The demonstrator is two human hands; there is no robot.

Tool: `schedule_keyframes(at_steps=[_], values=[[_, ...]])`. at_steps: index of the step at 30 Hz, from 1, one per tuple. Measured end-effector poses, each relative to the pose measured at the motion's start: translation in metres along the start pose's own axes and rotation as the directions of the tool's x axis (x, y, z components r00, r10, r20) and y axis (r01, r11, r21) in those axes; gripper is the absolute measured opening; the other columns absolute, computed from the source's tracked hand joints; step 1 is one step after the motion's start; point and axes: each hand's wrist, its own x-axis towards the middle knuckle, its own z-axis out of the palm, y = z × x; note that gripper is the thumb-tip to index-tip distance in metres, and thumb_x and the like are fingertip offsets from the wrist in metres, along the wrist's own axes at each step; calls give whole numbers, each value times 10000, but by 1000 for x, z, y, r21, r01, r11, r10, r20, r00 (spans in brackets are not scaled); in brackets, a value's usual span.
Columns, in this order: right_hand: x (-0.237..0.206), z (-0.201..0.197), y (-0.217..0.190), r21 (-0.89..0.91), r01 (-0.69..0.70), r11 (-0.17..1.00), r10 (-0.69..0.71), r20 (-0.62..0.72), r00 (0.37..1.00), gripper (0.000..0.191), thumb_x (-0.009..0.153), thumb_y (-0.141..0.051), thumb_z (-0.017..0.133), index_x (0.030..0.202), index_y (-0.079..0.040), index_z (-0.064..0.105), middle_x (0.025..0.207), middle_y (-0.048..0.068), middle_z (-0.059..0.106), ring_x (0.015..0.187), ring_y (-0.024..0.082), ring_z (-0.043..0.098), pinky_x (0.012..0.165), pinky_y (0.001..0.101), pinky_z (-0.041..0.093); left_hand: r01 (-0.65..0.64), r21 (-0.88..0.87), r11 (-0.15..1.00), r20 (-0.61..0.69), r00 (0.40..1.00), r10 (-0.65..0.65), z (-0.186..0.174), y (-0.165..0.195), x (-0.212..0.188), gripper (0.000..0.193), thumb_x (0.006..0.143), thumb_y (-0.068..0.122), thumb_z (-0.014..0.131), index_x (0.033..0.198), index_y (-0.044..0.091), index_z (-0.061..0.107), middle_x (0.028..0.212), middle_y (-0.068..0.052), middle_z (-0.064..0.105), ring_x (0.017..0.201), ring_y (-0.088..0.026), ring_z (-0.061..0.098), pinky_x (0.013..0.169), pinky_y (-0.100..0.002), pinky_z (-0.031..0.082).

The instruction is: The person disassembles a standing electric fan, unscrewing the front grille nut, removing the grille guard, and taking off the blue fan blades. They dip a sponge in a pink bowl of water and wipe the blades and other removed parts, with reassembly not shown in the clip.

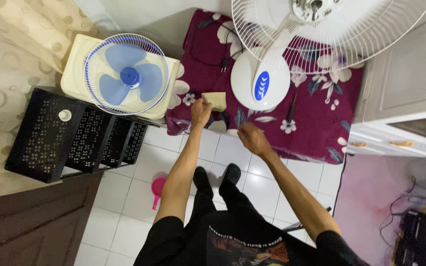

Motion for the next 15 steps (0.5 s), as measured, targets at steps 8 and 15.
schedule_keyframes(at_steps=[8,15], values=[[29,27,-66,-186,323,928,-368,-323,872,649,751,-140,840,1293,40,531,1226,287,597,1114,461,592,924,489,509,-22,-395,918,231,965,123,-46,30,-27,194,920,152,664,925,-39,628,786,-107,652,724,-116,593,653,-306,492],[33,64,-92,626,74,776,47,-174,984,451,944,-107,586,1384,-14,557,1243,141,696,1096,241,699,977,380,582,19,-537,843,311,934,177,-106,17,-60,371,1065,327,545,1184,6,690,981,-70,729,905,-86,663,780,-279,544]])
